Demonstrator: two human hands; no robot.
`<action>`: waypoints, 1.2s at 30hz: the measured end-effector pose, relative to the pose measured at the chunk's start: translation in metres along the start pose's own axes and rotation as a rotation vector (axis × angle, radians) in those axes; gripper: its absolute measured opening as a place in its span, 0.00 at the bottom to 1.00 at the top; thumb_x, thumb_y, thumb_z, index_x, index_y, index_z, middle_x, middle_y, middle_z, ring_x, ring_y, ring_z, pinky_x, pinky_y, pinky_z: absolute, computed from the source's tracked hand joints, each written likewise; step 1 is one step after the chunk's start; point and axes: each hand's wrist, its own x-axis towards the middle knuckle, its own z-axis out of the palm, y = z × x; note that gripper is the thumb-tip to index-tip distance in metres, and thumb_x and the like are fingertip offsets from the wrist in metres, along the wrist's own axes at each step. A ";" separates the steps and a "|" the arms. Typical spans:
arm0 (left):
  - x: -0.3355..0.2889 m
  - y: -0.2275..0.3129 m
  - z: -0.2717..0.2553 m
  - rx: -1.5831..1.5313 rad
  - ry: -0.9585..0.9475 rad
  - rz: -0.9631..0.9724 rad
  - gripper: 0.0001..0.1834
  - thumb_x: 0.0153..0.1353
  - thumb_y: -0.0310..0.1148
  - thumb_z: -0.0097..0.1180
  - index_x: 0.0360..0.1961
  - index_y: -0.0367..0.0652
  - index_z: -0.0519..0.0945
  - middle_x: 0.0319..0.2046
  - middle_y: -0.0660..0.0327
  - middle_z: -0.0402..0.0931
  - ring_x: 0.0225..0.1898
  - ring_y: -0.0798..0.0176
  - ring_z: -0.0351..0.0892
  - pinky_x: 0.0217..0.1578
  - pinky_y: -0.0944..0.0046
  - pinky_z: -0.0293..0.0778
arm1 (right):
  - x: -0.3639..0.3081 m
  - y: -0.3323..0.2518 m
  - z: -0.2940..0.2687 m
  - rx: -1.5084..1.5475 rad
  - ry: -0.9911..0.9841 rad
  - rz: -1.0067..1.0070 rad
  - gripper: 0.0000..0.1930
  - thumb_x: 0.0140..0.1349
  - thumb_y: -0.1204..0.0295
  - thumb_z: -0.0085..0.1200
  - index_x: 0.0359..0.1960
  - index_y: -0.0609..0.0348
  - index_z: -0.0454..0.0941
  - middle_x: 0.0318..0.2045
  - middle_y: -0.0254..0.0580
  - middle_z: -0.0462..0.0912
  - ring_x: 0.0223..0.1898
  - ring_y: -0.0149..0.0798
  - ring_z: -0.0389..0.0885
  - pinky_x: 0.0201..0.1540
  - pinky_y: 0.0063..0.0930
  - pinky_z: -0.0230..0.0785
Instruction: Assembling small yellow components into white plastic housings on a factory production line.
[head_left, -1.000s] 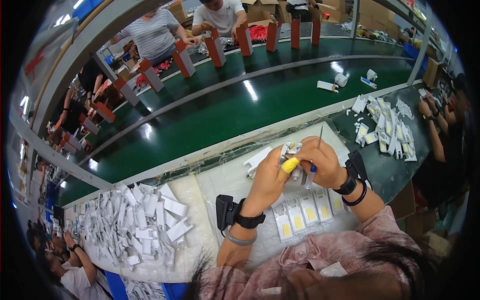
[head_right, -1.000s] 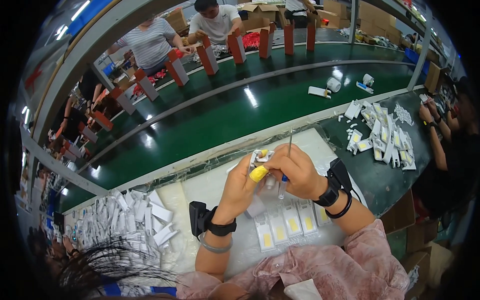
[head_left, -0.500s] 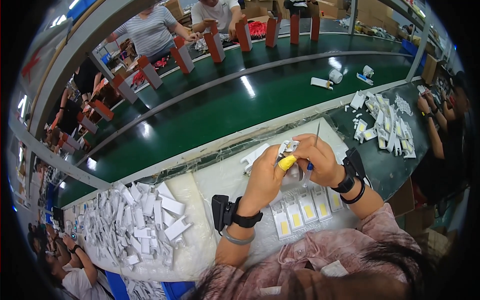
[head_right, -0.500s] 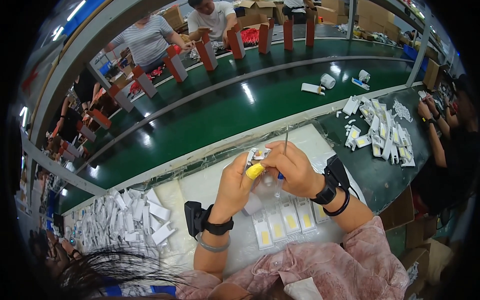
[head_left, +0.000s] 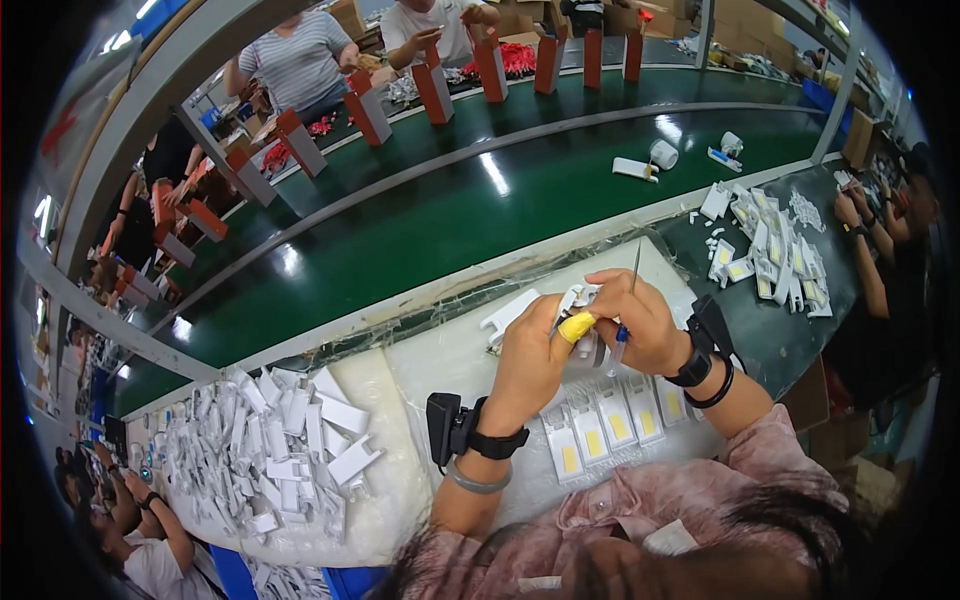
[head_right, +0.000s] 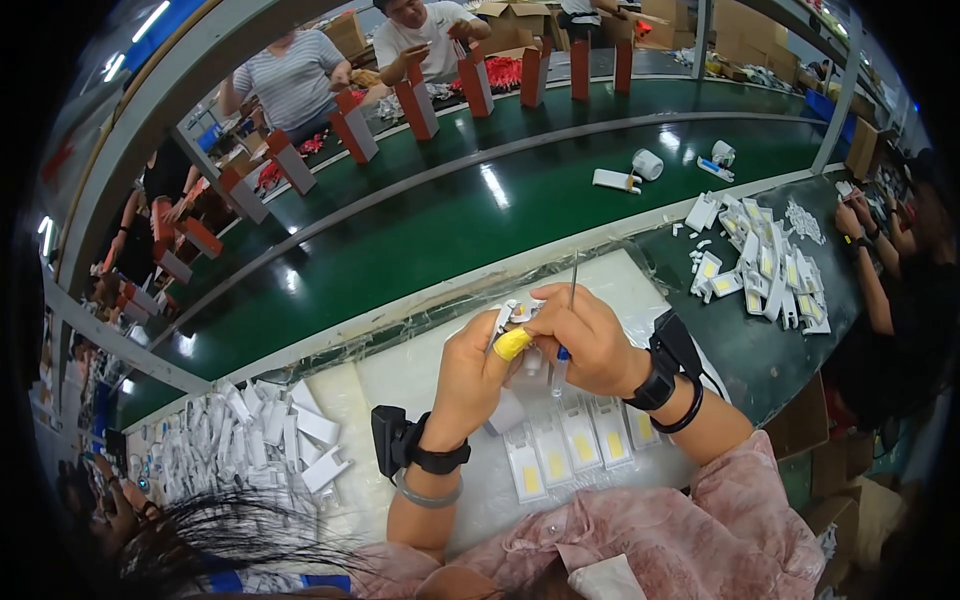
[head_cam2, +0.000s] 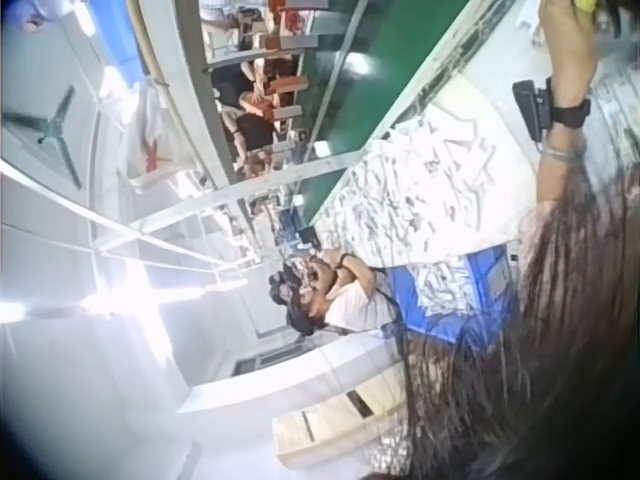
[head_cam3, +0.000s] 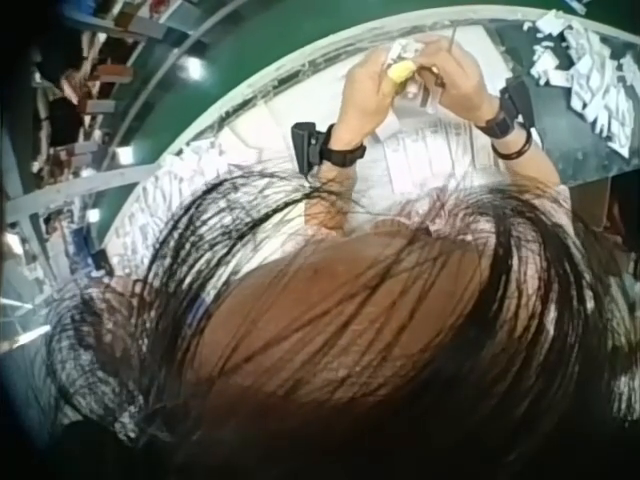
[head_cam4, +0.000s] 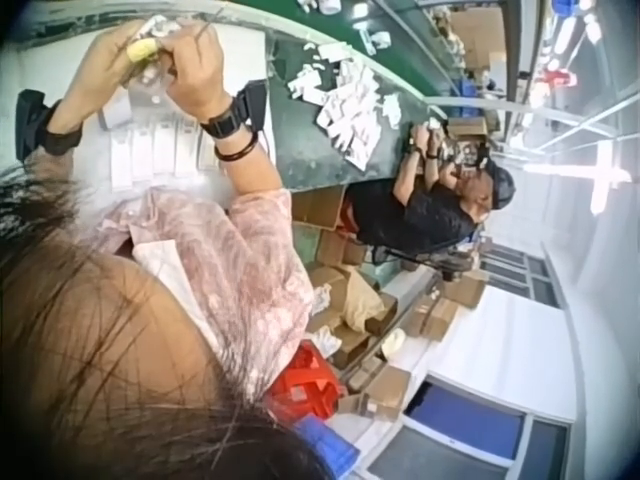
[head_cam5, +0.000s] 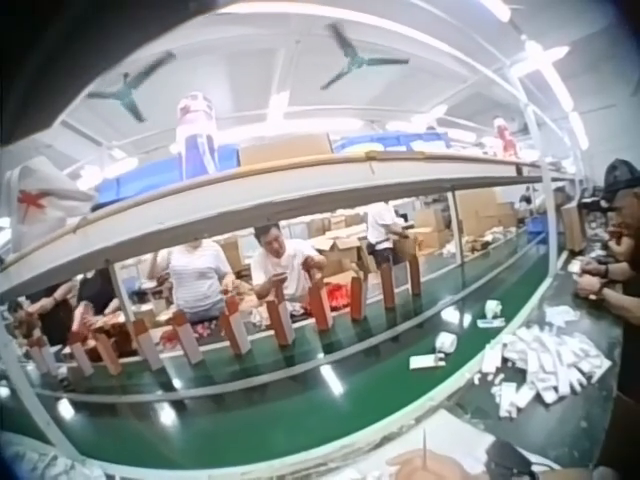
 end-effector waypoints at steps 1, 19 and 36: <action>0.000 0.000 0.001 0.000 0.009 0.004 0.07 0.66 0.31 0.50 0.37 0.38 0.75 0.19 0.68 0.69 0.19 0.75 0.66 0.20 0.73 0.63 | 0.000 0.000 0.000 0.004 0.010 -0.004 0.16 0.43 0.88 0.59 0.36 0.63 0.75 0.27 0.42 0.74 0.30 0.43 0.76 0.49 0.43 0.75; 0.021 -0.034 -0.053 -0.487 0.202 -0.340 0.18 0.72 0.43 0.40 0.51 0.40 0.70 0.29 0.58 0.76 0.23 0.67 0.77 0.21 0.69 0.78 | 0.010 0.019 0.013 0.046 -0.133 0.240 0.13 0.52 0.78 0.64 0.40 0.60 0.77 0.30 0.43 0.78 0.31 0.41 0.78 0.33 0.31 0.69; 0.016 -0.138 -0.118 -0.711 0.764 -0.182 0.21 0.68 0.26 0.47 0.61 0.42 0.66 0.48 0.58 0.71 0.44 0.61 0.76 0.48 0.58 0.75 | 0.000 0.029 0.095 0.248 -0.620 0.390 0.13 0.58 0.60 0.59 0.36 0.56 0.80 0.30 0.44 0.81 0.32 0.47 0.80 0.34 0.36 0.71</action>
